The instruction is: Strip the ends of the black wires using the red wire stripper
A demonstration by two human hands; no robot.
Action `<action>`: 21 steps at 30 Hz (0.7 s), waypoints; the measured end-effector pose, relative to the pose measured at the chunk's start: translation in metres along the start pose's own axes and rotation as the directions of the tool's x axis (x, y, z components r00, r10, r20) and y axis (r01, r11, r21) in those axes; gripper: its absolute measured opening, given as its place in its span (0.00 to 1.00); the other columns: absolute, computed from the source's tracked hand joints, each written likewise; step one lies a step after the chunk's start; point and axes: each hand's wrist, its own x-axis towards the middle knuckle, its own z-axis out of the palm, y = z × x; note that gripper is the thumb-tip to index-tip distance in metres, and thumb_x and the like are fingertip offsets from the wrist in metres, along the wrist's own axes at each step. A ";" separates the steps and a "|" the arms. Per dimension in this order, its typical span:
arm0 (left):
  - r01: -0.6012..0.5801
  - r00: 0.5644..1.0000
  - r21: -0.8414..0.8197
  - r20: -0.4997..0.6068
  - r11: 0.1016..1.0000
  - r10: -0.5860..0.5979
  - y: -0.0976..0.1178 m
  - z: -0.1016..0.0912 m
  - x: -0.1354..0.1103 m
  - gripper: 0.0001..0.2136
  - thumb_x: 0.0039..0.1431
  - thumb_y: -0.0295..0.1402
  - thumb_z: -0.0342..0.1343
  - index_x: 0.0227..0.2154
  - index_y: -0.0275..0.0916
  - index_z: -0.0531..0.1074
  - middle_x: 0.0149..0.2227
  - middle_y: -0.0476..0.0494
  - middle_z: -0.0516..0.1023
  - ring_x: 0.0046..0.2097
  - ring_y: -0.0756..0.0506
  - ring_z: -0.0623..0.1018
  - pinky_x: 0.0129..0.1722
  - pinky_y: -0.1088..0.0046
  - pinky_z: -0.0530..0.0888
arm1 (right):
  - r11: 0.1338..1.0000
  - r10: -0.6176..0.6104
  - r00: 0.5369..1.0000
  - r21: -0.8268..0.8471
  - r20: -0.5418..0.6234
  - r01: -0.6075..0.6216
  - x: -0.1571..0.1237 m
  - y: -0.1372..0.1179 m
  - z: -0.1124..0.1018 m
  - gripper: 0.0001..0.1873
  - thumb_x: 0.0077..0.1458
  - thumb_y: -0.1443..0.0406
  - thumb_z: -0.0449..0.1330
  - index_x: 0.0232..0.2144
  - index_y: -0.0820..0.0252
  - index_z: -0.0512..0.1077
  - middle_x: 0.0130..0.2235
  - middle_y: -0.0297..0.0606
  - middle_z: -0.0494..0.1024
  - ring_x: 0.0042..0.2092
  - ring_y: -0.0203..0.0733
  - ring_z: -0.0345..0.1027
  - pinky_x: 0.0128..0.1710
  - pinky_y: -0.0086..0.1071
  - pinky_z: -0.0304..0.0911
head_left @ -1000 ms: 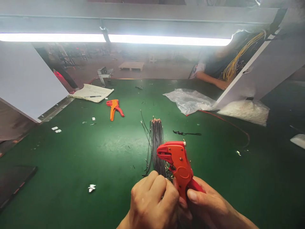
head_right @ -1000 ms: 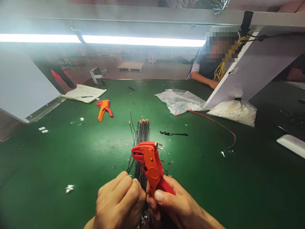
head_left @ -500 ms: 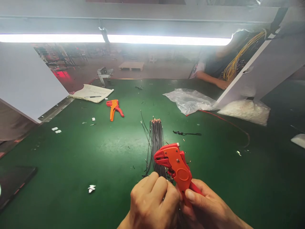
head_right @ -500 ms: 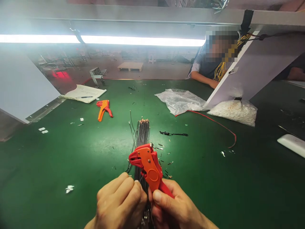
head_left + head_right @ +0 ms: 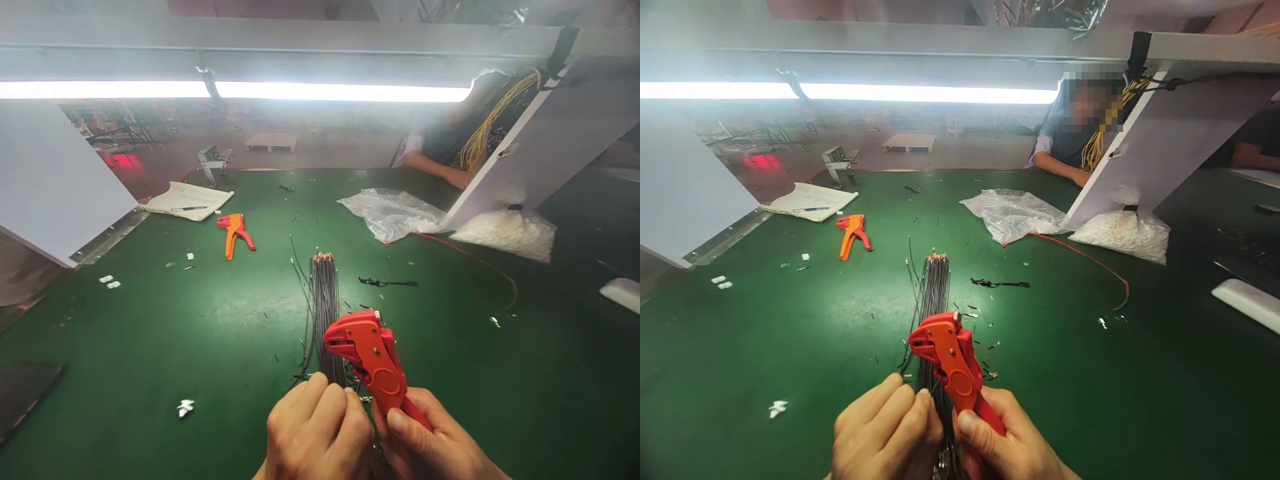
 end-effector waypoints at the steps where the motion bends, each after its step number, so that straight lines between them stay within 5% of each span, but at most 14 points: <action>1: -0.005 1.000 0.011 0.008 1.000 0.005 0.000 -0.001 0.000 0.06 0.55 0.17 0.56 0.29 0.33 0.73 0.17 0.49 0.66 0.23 0.48 0.60 0.22 0.70 0.58 | 1.000 0.010 1.000 -0.001 0.008 -0.010 -0.001 0.000 -0.001 0.29 0.53 0.39 0.62 0.28 0.61 0.69 0.23 0.29 0.65 0.26 0.34 0.54 0.31 0.31 0.56; 10: -0.046 0.986 0.083 0.162 0.995 0.032 -0.007 -0.007 -0.011 0.06 0.55 0.21 0.59 0.36 0.32 0.74 0.19 0.49 0.69 0.24 0.47 0.65 0.24 0.71 0.68 | 0.999 0.014 0.997 0.045 0.076 -0.018 0.002 -0.006 0.001 0.28 0.55 0.41 0.61 0.30 0.59 0.64 0.21 0.24 0.58 0.23 0.30 0.45 0.26 0.29 0.45; 14: -0.028 0.983 0.045 0.184 0.999 0.020 -0.014 -0.012 -0.012 0.10 0.56 0.20 0.59 0.42 0.30 0.73 0.20 0.49 0.71 0.24 0.48 0.65 0.23 0.71 0.66 | 0.984 0.008 0.991 0.174 0.137 -0.032 0.002 -0.006 0.000 0.27 0.56 0.42 0.61 0.33 0.62 0.67 0.24 0.28 0.64 0.24 0.31 0.53 0.26 0.28 0.50; 18: 0.247 0.967 -0.124 0.096 0.961 -0.236 -0.019 -0.021 0.000 0.12 0.58 0.16 0.56 0.42 0.34 0.72 0.21 0.54 0.65 0.24 0.51 0.63 0.23 0.74 0.64 | 0.948 -0.058 0.967 0.318 0.247 -0.024 -0.002 -0.011 -0.007 0.27 0.54 0.47 0.65 0.41 0.65 0.69 0.30 0.36 0.70 0.30 0.36 0.62 0.33 0.32 0.57; 21: 0.382 0.920 -0.304 0.036 0.873 -0.390 -0.020 -0.025 0.009 0.14 0.59 0.16 0.56 0.44 0.37 0.73 0.24 0.54 0.64 0.25 0.51 0.64 0.24 0.74 0.63 | 0.966 -0.048 0.949 0.254 0.312 -0.035 -0.006 -0.016 -0.016 0.25 0.53 0.49 0.66 0.40 0.66 0.71 0.31 0.38 0.68 0.32 0.37 0.59 0.34 0.31 0.56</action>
